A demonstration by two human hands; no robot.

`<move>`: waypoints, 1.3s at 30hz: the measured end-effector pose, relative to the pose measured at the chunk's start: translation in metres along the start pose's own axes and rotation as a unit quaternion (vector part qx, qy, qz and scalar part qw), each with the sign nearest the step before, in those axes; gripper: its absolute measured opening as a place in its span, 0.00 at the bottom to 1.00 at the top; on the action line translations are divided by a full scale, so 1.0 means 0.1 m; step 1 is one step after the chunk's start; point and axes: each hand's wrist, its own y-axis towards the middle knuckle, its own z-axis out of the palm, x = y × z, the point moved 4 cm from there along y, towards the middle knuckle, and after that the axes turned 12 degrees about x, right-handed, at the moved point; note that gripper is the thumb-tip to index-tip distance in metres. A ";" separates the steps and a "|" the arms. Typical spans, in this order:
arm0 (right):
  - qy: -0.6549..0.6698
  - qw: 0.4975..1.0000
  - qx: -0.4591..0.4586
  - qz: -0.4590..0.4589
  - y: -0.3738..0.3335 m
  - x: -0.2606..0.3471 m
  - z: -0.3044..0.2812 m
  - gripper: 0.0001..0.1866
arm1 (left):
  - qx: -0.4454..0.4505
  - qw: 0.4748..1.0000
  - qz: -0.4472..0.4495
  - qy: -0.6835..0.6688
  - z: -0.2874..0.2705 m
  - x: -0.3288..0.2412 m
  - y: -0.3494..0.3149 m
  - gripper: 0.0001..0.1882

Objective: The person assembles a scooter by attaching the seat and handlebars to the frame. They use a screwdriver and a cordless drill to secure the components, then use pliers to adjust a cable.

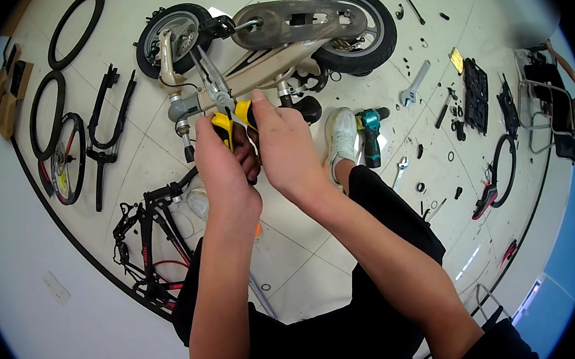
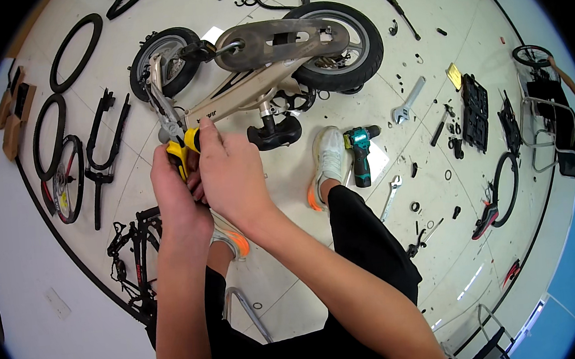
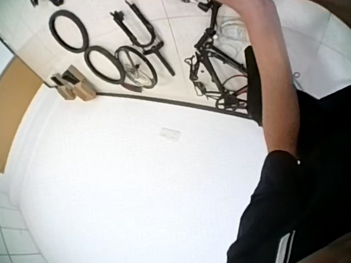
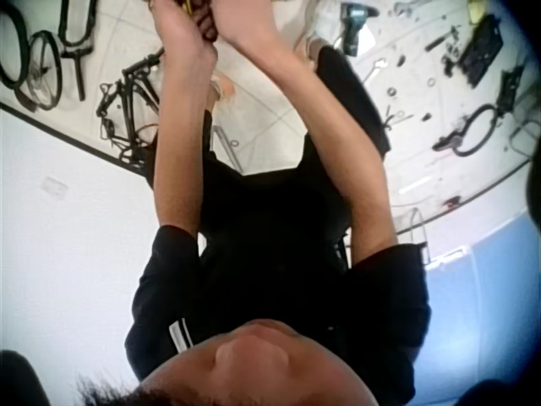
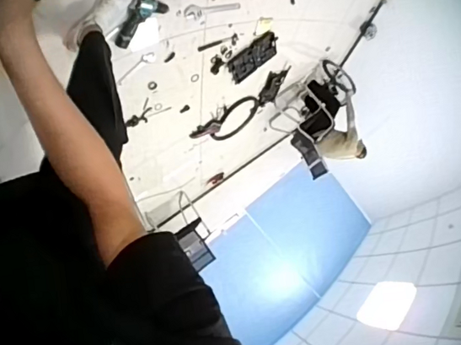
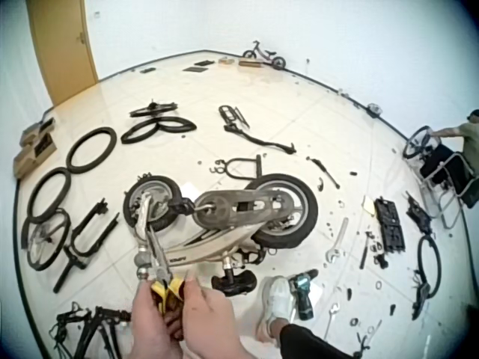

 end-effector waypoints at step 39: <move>-0.577 0.811 -0.071 -0.063 0.03 0.16 -0.22 0.05 | 0.053 0.963 -0.033 0.263 0.04 -0.14 -0.05 0.22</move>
